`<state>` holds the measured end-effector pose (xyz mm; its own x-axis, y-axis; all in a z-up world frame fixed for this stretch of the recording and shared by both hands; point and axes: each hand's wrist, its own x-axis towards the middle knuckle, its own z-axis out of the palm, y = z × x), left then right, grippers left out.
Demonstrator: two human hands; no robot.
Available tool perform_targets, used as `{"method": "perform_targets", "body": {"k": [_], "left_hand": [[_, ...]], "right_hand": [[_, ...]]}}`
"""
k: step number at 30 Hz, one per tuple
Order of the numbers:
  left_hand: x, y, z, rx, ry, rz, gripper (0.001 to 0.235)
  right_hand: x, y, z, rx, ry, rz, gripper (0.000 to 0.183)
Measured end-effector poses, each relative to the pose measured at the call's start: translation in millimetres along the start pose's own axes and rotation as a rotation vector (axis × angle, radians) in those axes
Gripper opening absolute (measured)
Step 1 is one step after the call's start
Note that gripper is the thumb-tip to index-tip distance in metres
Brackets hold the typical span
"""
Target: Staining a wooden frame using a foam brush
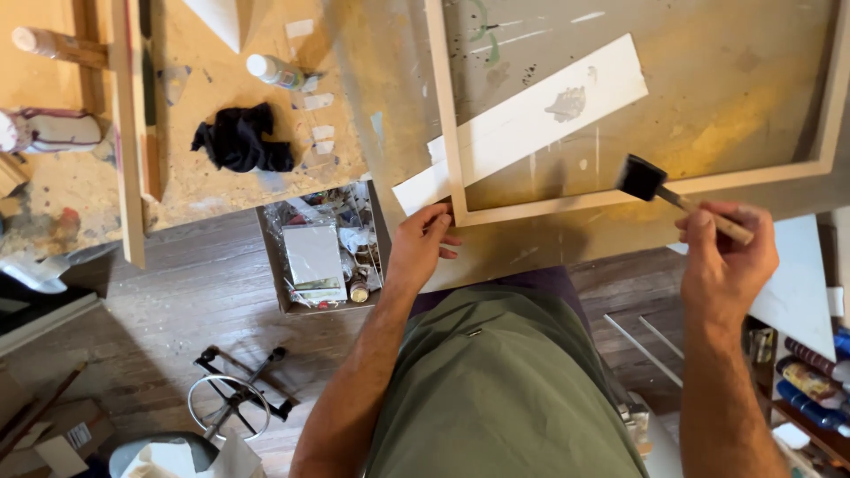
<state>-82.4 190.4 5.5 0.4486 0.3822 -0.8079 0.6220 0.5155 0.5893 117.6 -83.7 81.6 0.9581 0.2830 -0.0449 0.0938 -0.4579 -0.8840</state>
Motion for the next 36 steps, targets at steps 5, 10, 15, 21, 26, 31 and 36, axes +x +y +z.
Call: {"method": "perform_targets", "body": {"k": [5, 10, 15, 21, 26, 31, 36], "left_hand": [[6, 5, 3, 0.014, 0.006, -0.018, 0.026], [10, 6, 5, 0.011, 0.028, -0.026, 0.029], [7, 12, 7, 0.016, 0.041, -0.041, 0.03], [4, 17, 8, 0.037, 0.07, -0.048, 0.033], [8, 8, 5, 0.03, 0.077, -0.046, 0.033], [17, -9, -1, -0.01, 0.025, 0.06, 0.035], [17, -13, 0, -0.04, 0.036, 0.071, 0.034]], "right_hand": [[-30, 22, -23, -0.408, 0.125, -0.231, 0.01], [-51, 2, 46, -0.551, -0.19, -0.715, 0.004], [-68, -7, 72, -0.204, -0.247, -0.392, 0.013], [-12, 43, -28, -0.441, 0.231, -0.355, 0.007], [-41, 27, 31, -0.905, 0.123, -0.587, 0.007], [-57, -40, 84, -0.112, -0.096, -0.381, 0.016], [2, 60, -28, -0.568, 0.079, -0.458, 0.018]]}}
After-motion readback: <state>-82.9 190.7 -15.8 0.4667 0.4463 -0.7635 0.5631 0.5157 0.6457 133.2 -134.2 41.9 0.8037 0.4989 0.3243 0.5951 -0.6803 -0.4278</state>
